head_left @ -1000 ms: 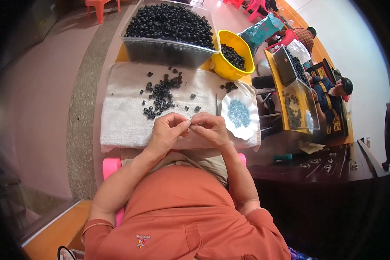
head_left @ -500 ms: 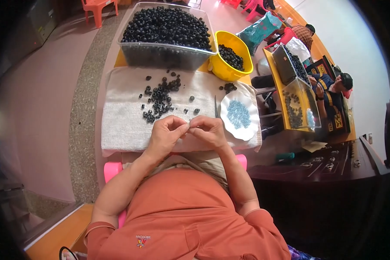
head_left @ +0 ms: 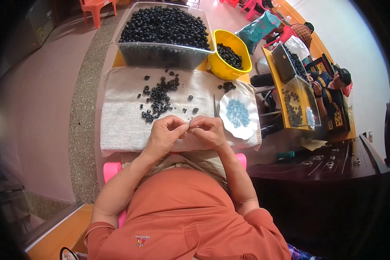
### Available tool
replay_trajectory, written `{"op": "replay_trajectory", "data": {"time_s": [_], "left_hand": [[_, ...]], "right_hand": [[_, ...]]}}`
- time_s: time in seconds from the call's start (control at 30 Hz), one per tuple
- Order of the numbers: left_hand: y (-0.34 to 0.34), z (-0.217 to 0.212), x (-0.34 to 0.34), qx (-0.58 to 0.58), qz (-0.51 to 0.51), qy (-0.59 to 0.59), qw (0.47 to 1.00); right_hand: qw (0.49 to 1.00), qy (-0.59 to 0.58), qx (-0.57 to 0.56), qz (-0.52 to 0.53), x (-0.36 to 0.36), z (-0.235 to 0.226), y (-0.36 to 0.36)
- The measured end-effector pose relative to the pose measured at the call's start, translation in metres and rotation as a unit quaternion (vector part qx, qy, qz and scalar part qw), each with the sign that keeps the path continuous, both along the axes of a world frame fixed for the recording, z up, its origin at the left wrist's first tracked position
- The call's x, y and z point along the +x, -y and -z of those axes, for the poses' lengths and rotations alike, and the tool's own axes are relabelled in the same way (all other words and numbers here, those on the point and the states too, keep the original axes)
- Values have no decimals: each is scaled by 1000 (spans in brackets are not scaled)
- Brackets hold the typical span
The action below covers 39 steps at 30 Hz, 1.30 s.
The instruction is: Sorting small black objects by hand on a workspace and placing selected items into a small dish.
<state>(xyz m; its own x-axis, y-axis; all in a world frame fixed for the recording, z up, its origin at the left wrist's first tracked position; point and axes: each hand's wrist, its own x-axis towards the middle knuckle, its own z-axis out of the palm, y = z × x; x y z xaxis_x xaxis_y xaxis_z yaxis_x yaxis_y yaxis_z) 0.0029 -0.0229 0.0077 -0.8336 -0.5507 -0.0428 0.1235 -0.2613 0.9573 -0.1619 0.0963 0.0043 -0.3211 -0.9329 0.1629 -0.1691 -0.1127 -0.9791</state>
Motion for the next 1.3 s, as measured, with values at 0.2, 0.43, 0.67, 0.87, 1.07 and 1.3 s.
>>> {"op": "replay_trajectory", "data": {"time_s": [0.2,0.43,0.67,0.87,1.07,1.3], "left_hand": [[1,1,0,3,-5,-5,1000],[0,1,-1,9,-10,-1,1000],[-1,6,-1,-7,-15,16,1000],[-2,7,0,-16,-16,19,1000],[-5,0,0,-10,-17,13,1000],[-7,-4,1,-70,-68,34,995]], "right_hand": [[1000,3,-10,2,0,2,0],[1000,-23,-1,-19,-1,3,0],[999,-16,-5,-27,4,1,0],[1000,-7,-21,-16,7,-1,1],[1000,1,-14,-6,12,-4,8],[982,-171,3,74,18,-16,22]]}}
